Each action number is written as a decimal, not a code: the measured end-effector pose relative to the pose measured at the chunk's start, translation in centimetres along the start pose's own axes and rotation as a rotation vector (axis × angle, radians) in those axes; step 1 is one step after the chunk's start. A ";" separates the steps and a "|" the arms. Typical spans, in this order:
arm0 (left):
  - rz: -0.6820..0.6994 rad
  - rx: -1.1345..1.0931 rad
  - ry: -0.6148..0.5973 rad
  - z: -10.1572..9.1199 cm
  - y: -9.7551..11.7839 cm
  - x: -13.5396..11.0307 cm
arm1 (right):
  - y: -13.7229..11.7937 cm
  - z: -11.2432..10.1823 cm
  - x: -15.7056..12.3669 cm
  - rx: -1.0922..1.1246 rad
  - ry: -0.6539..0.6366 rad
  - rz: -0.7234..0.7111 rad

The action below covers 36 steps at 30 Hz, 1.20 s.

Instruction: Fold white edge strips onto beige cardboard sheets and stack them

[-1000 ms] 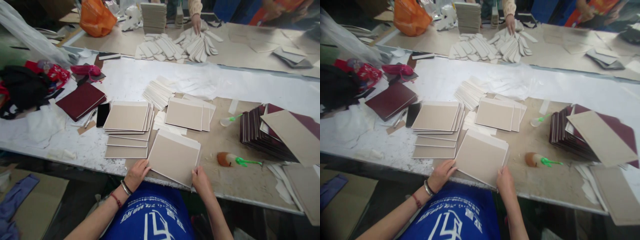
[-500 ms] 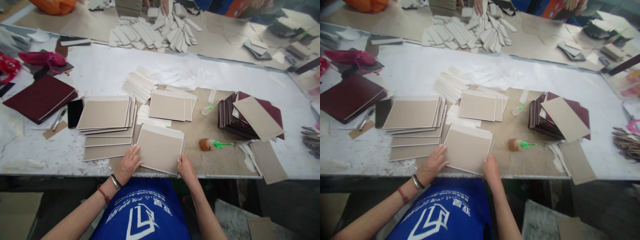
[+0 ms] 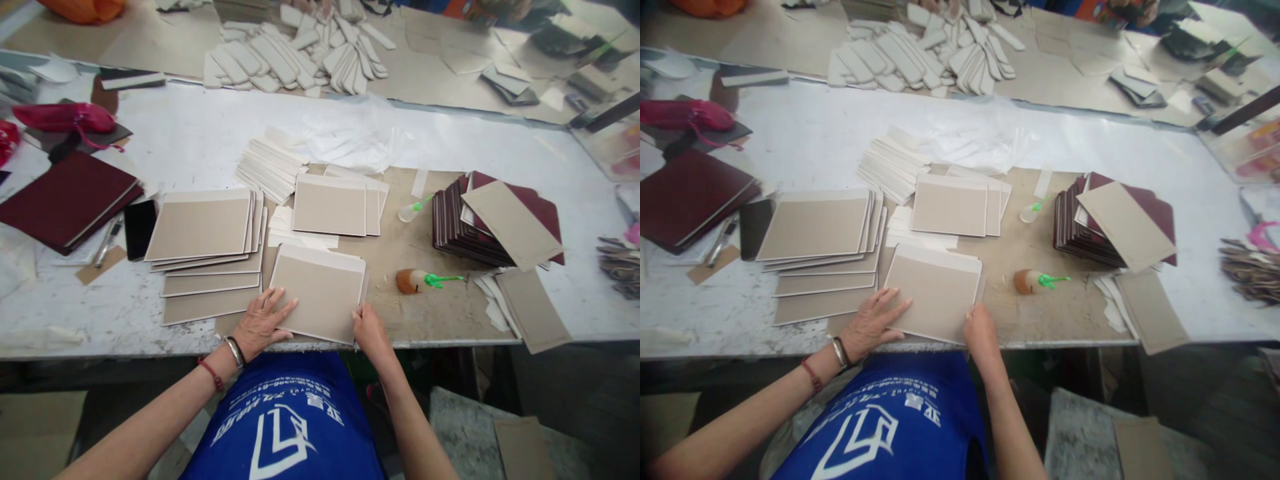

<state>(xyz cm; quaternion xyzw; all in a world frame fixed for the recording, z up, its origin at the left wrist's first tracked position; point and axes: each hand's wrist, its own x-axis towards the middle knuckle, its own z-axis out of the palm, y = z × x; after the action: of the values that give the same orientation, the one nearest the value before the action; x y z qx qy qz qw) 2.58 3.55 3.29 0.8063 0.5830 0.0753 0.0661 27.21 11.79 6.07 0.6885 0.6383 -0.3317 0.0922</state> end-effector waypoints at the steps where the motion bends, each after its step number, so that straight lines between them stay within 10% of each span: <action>1: 0.004 -0.002 0.002 0.0 0.0 0.0 | 0.0 0.0 0.0 -0.001 -0.001 -0.002; 36: -0.097 -0.151 0.006 -0.6 0.9 0.2 | 0.0 0.3 -0.4 -0.026 0.044 -0.008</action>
<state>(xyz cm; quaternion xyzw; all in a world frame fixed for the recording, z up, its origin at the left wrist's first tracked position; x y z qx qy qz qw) 3.38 3.47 4.12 0.7697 0.6140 0.1182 0.1285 27.15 11.28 6.04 0.6919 0.6471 -0.3086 0.0856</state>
